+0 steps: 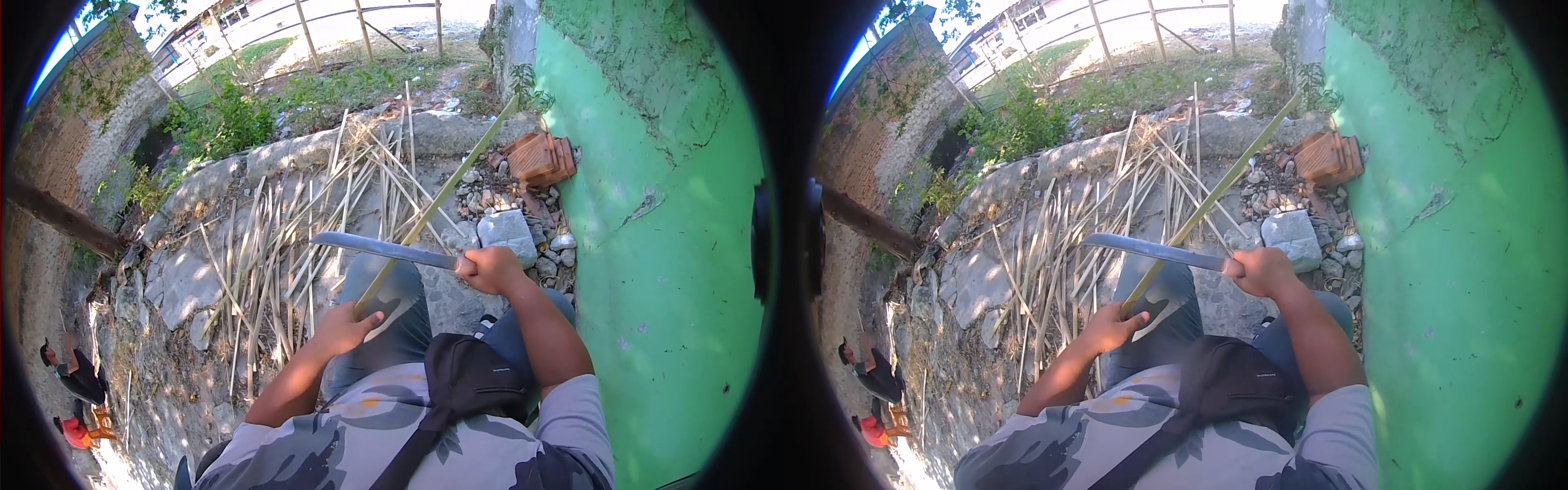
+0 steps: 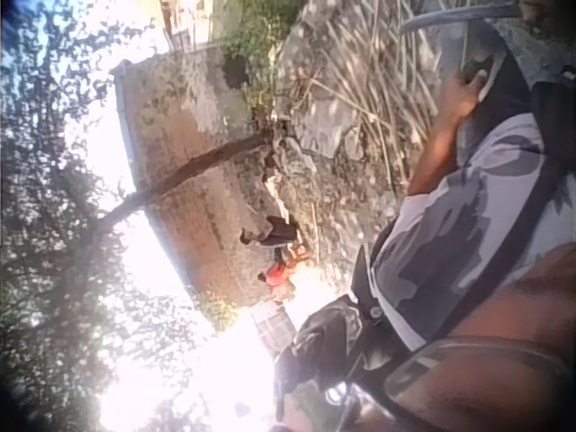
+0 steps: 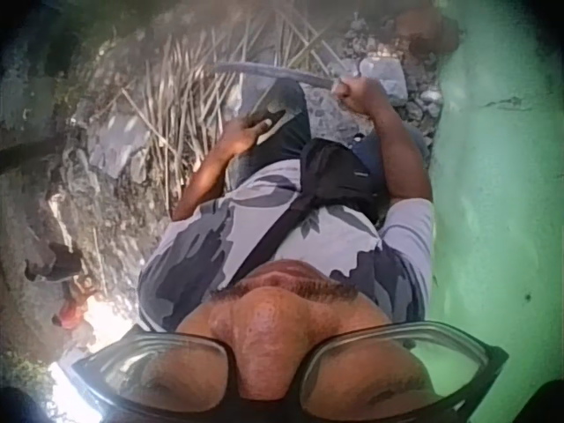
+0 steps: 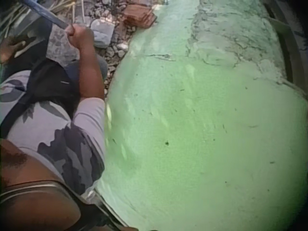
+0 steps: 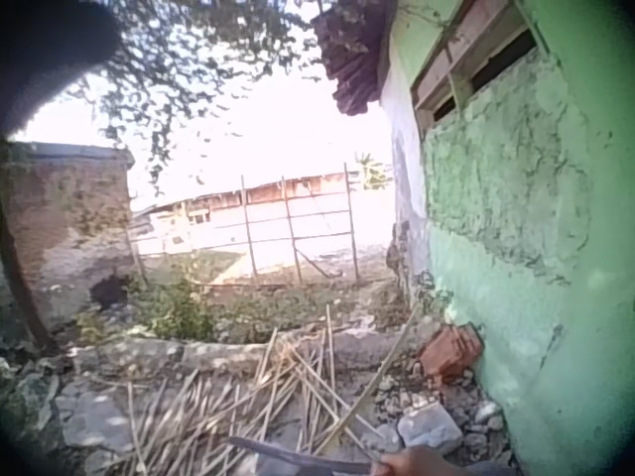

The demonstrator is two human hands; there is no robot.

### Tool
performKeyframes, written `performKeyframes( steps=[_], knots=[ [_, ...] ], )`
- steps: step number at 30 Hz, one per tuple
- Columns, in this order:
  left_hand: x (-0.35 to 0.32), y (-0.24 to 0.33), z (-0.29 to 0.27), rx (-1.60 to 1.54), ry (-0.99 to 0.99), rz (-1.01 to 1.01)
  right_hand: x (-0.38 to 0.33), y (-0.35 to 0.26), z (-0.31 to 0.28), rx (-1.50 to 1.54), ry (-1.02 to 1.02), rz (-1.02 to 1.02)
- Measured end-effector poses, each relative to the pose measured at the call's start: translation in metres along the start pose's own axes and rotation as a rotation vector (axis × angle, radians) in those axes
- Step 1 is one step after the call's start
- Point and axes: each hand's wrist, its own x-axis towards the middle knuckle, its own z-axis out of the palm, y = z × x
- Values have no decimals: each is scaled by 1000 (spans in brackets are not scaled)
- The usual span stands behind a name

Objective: The person picks up a bamboo strip and a machete, then scrapes and shaves along the length of the bamboo strip using the machete.

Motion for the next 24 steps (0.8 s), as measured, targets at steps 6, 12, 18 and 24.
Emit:
performKeyframes(
  steps=[6,12,18,24],
  knots=[
    [8,-21,-1,24,10,-3,32,-32,3,-48,-115,-68],
    [4,-36,4,48,125,41,36,5,32,261,-211,182],
    [23,-47,1,-33,62,58,49,-28,24,68,-236,151],
    [14,-29,0,25,57,60,39,-11,32,147,-334,157]
  ],
)
